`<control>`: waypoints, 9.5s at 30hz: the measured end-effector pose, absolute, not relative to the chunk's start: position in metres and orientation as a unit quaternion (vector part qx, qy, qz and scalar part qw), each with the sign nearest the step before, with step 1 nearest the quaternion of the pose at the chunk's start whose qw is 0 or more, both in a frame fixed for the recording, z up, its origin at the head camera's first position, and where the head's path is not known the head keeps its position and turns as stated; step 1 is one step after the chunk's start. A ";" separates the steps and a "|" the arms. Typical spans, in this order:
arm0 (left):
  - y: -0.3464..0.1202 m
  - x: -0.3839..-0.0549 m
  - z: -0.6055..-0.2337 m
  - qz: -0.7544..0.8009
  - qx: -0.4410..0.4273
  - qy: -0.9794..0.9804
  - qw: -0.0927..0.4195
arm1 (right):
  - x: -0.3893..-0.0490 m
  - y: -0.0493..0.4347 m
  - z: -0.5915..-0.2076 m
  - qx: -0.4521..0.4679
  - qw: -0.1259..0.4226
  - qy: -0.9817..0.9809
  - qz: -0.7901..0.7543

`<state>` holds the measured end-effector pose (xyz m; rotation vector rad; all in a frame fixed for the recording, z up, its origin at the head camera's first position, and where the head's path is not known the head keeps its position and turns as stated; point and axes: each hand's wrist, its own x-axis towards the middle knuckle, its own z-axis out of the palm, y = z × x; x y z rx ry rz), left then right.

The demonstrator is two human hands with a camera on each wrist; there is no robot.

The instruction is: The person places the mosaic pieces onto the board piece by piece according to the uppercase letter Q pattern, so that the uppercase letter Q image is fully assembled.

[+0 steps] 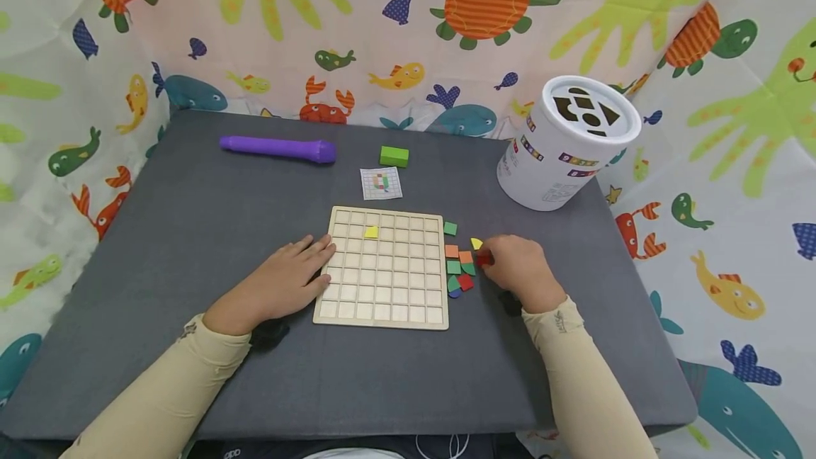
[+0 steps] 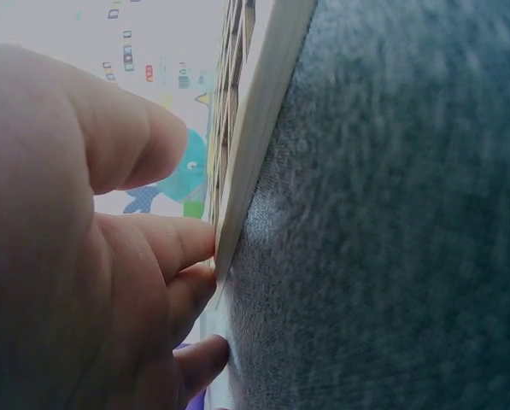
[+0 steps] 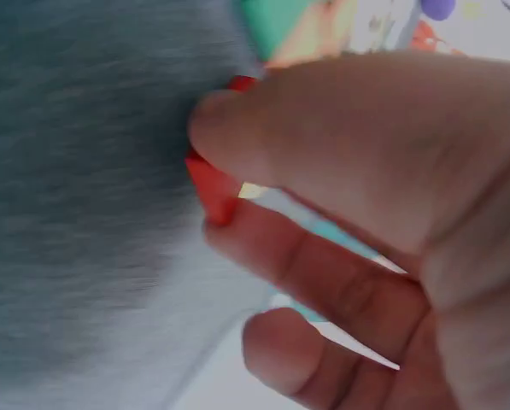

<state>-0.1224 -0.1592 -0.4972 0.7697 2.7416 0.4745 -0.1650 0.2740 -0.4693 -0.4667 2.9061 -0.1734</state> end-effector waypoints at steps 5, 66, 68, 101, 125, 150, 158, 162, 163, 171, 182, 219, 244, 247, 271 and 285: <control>-0.159 -0.123 -0.498 0.160 0.260 0.943 0.132 | -0.166 0.242 -0.456 -0.198 0.057 0.975 -0.081; -0.159 -0.122 -0.497 0.152 0.255 0.947 0.127 | -0.190 0.274 -0.486 -0.107 0.127 0.980 -0.112; -0.158 -0.122 -0.496 0.151 0.254 0.947 0.127 | -0.190 0.274 -0.487 -0.104 0.124 0.980 -0.115; -0.153 -0.122 -0.493 0.141 0.255 0.947 0.136 | -0.211 0.151 -0.481 -0.233 0.066 0.965 -0.100; -0.153 -0.123 -0.495 0.140 0.244 0.950 0.135 | -0.189 0.242 -0.458 -0.164 0.152 0.963 -0.151; -0.154 -0.124 -0.500 0.133 0.248 0.951 0.131 | -0.181 0.209 -0.469 -0.228 0.002 0.972 -0.056; -0.154 -0.126 -0.500 0.132 0.248 0.951 0.126 | -0.186 0.144 -0.461 -0.323 0.002 0.943 -0.086; -0.154 -0.125 -0.500 0.139 0.249 0.950 0.131 | -0.190 0.120 -0.472 -0.352 -0.016 0.934 -0.063; -0.154 -0.125 -0.499 0.139 0.248 0.949 0.132 | -0.191 0.115 -0.475 -0.359 -0.017 0.932 -0.058; -0.155 -0.126 -0.504 0.135 0.251 0.950 0.124 | -0.191 0.109 -0.474 -0.389 0.015 0.918 -0.076; -0.159 -0.126 -0.500 0.133 0.251 0.950 0.129 | -0.186 0.203 -0.452 -0.216 0.087 0.967 -0.104; -0.154 -0.125 -0.499 0.127 0.242 0.953 0.133 | -0.166 0.171 -0.448 -0.305 -0.008 0.947 -0.104; -0.152 -0.127 -0.497 0.118 0.245 0.952 0.140 | -0.169 0.105 -0.476 -0.395 0.034 0.915 -0.071; -0.152 -0.126 -0.498 0.118 0.246 0.952 0.138 | -0.165 0.109 -0.471 -0.392 0.047 0.914 -0.094; -0.155 -0.126 -0.502 0.122 0.244 0.952 0.137 | -0.143 0.232 -0.458 -0.206 0.039 0.964 -0.165; -0.151 -0.126 -0.500 0.116 0.248 0.954 0.122 | -0.141 0.246 -0.472 -0.204 0.078 0.967 -0.134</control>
